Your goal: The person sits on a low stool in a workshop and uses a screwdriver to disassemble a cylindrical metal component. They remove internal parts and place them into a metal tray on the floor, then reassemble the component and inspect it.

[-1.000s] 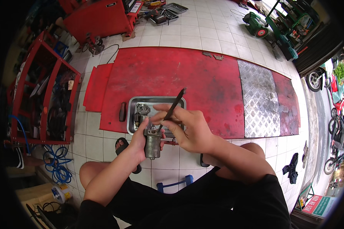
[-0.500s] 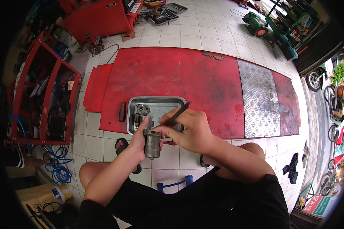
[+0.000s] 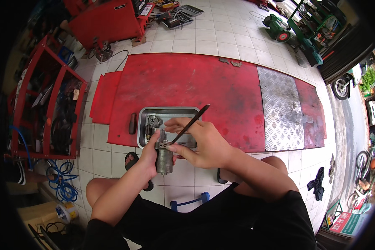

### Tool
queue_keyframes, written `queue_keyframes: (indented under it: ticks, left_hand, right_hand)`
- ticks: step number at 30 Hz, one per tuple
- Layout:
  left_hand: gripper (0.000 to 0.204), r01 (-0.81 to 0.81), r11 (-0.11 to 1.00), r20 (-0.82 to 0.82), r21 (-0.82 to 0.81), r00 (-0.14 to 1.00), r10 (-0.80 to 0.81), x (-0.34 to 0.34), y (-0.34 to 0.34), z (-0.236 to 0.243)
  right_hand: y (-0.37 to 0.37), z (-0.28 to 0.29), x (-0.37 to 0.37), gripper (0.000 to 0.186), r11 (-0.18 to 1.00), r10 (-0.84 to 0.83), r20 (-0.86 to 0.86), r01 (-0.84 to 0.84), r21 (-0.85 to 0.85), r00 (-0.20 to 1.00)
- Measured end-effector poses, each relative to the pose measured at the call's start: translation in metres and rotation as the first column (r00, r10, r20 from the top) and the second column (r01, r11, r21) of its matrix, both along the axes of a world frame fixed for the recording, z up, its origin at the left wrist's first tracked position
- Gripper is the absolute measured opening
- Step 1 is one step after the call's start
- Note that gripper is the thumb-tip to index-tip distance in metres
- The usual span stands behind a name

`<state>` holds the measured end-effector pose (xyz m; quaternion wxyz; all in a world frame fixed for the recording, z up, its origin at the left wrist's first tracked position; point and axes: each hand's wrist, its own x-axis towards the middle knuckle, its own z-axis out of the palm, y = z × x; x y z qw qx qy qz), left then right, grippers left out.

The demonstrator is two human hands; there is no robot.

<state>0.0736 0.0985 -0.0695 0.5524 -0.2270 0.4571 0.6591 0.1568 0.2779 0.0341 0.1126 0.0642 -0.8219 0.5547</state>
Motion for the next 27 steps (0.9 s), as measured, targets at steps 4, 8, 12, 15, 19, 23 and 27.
queue_keyframes:
  ticks: [4,8,12,15,19,23,27]
  left_hand:
    - [0.069,-0.025,1.0,-0.046,-0.001,0.999,0.025,0.001,0.0,0.0]
    - [0.071,-0.019,1.0,-0.038,0.016,0.999,0.019,-0.003,-0.001,0.002]
    - [0.071,-0.038,0.999,-0.069,-0.004,0.997,0.038,-0.007,-0.002,0.002]
    - [0.07,-0.049,0.999,-0.092,-0.022,0.995,0.047,-0.005,-0.002,0.0]
    - [0.069,-0.063,0.997,-0.097,-0.043,0.994,0.058,-0.004,-0.003,-0.002]
    - [0.068,-0.07,0.997,-0.102,-0.036,0.993,0.066,-0.005,-0.003,0.001]
    - [0.068,-0.067,0.997,-0.123,-0.03,0.99,0.063,-0.005,-0.004,0.0]
  right_hand:
    - [0.007,-0.009,-0.001,0.02,0.991,0.109,-0.043,-0.112,-0.07,0.993]
    - [0.008,-0.021,0.0,0.025,0.993,0.118,-0.061,-0.119,-0.009,0.991]
    - [-0.002,-0.029,0.005,0.024,0.996,0.036,-0.079,-0.042,-0.073,0.996]
    - [-0.004,-0.036,0.007,0.024,0.994,0.045,-0.08,-0.053,-0.095,0.996]
    - [-0.009,-0.036,0.01,0.022,0.996,0.013,-0.07,-0.019,-0.089,0.997]
    - [-0.012,-0.036,0.009,0.022,0.995,-0.01,-0.092,0.001,-0.097,0.996]
    - [-0.014,-0.039,0.009,0.023,0.995,-0.027,-0.119,0.015,-0.103,0.993]
